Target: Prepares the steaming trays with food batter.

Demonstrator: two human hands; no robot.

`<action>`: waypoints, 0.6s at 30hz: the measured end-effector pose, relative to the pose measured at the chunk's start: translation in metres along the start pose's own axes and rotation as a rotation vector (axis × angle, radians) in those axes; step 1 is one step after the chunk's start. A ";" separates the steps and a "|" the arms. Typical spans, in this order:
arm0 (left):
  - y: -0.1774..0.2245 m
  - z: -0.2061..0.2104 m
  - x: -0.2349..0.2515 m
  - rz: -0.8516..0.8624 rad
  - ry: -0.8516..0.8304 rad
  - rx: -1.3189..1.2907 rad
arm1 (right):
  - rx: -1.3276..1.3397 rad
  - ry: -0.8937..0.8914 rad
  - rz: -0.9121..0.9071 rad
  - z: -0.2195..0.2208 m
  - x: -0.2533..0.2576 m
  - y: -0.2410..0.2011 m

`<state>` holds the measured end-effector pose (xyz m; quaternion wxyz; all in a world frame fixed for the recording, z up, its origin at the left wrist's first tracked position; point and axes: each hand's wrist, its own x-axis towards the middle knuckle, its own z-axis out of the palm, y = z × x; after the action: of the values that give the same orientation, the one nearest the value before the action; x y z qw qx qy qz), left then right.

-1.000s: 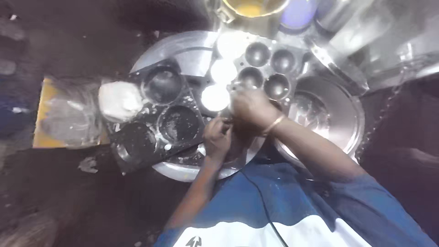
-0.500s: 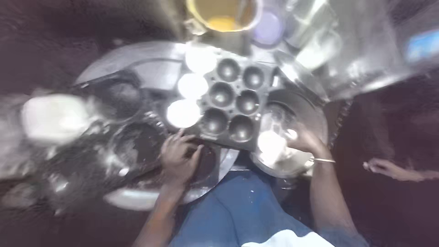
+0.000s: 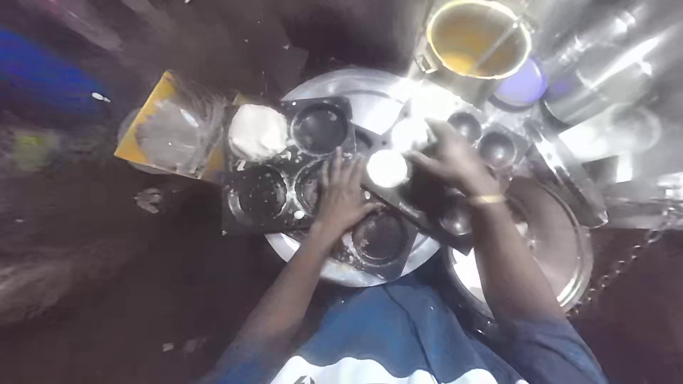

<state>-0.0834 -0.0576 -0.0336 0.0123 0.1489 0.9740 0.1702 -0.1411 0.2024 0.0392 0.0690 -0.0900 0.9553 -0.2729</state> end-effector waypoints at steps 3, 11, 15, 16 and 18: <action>-0.008 0.007 0.006 0.071 0.044 -0.012 | -0.275 0.033 -0.009 0.069 0.050 -0.009; -0.009 0.004 0.010 0.036 0.082 -0.150 | -0.317 -0.170 -0.119 0.065 0.017 -0.045; -0.008 -0.003 0.008 0.012 0.047 -0.121 | -0.362 -0.285 -0.051 0.057 -0.011 -0.083; -0.008 -0.002 0.010 0.007 0.046 -0.109 | -0.381 -0.310 -0.042 0.057 -0.013 -0.083; -0.007 0.001 0.015 0.006 0.044 -0.106 | -0.368 -0.333 -0.072 0.045 -0.030 -0.076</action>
<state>-0.0992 -0.0591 -0.0360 -0.0018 0.1470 0.9633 0.2247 -0.0933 0.1226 0.0440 0.1982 -0.1788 0.9606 -0.0778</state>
